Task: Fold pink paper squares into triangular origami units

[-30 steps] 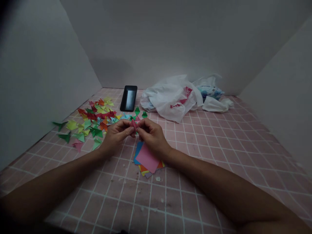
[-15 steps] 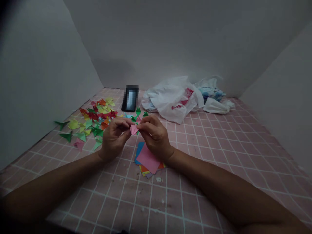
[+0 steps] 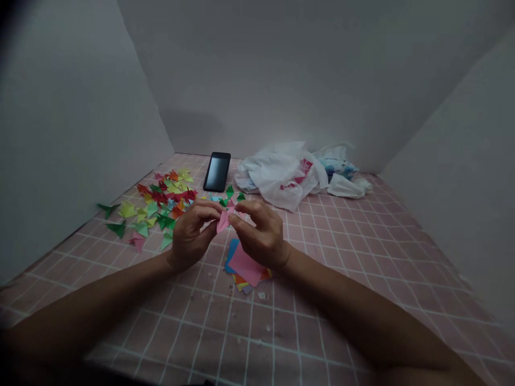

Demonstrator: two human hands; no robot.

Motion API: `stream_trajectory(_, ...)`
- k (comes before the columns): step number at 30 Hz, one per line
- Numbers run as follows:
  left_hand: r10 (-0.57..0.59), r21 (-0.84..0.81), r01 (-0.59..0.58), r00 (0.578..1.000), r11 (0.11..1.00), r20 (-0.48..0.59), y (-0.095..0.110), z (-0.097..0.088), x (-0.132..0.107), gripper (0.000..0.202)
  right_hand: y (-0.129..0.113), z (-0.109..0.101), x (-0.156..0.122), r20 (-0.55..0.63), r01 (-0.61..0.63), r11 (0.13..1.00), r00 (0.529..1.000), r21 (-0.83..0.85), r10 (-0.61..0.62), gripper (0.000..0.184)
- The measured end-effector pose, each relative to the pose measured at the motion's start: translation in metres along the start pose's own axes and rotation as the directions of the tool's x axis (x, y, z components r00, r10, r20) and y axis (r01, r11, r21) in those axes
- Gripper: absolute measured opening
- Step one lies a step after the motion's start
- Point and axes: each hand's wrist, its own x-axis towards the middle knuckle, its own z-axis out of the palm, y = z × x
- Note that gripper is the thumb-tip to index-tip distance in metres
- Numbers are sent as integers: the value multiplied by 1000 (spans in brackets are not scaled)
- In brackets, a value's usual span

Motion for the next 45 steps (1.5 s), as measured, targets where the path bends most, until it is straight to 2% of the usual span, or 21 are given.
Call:
stream_trajectory(4,-52,-77,51,999,996,-10,0,0,1,5,-5,1,6,23,38,999,999,0,-38,19)
stream_trajectory(8,-208,-198,212,977,957,43,2,1,1,8,-8,4,12,37,41,999,998,32,-42,16)
stream_trajectory(11,-329,-283,339,941,897,85,3,1,2,15,-11,7,16,37,-24,997,999,69,22,12)
stream_trajectory(14,-401,-320,416,909,851,114,1,2,3,25,-14,11,18,60,-83,994,995,78,78,11)
stream_trajectory(19,-431,-368,439,896,820,108,-2,2,4,19,-16,15,20,123,-243,963,966,119,229,15)
stream_trajectory(23,-458,-363,463,882,808,106,-3,3,5,17,-18,11,20,176,-320,933,940,162,292,15)
stream_trajectory(26,-499,-406,517,852,753,160,0,3,7,18,-21,3,17,236,-409,884,903,225,358,16)
stream_trajectory(29,-534,-483,588,804,649,261,4,4,7,21,-26,-7,12,293,-528,794,844,301,450,19)
stream_trajectory(33,-556,-525,661,744,536,370,8,9,3,23,-37,-15,-1,293,-644,651,764,402,575,18)
stream_trajectory(36,-547,-526,692,718,495,430,12,14,-2,24,-46,-16,-12,294,-695,523,699,493,652,13)
stream_trajectory(38,-552,-525,708,702,471,451,16,17,-5,27,-52,-17,-20,285,-720,469,657,512,698,15)
stream_trajectory(41,-547,-519,726,685,452,482,21,20,-10,32,-59,-19,-31,265,-745,466,628,477,732,20)
stream_trajectory(45,-522,-476,736,676,481,520,24,22,-14,29,-64,-21,-41,191,-739,565,654,367,732,19)
